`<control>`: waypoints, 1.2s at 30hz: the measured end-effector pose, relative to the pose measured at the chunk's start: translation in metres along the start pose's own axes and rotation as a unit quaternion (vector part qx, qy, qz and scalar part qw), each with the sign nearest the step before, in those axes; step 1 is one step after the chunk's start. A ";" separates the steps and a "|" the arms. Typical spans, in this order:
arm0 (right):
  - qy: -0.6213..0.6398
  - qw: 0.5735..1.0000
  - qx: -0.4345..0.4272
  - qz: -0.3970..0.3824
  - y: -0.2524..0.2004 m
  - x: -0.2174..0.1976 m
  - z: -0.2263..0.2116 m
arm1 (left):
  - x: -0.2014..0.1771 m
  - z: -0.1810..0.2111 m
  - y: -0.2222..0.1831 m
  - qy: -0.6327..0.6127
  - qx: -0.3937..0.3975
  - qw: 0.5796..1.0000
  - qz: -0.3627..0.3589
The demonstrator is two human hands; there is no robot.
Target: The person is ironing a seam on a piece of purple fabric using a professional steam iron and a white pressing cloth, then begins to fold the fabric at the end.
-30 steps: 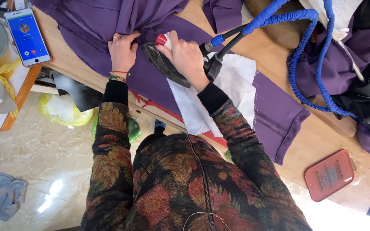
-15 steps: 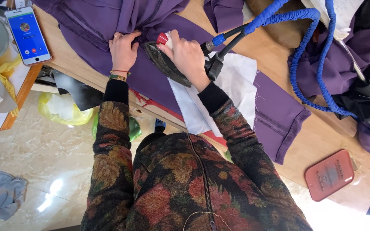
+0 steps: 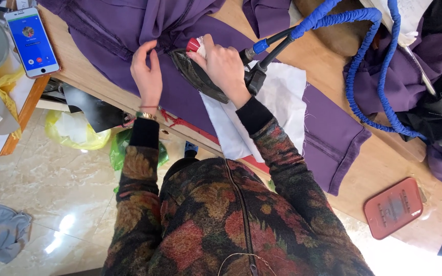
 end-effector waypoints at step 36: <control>0.025 0.978 0.134 -0.157 -0.139 -0.074 0.102 | 0.070 0.011 -0.078 0.348 0.127 0.919 -0.136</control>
Point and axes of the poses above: each hand's wrist, its own y-axis towards the middle knuckle, its own x-axis out of the palm, z = x × y, the point moved 10 cm from there along y, towards the middle knuckle, and after that the axes turned 6 degrees about x, right-handed, at the moved point
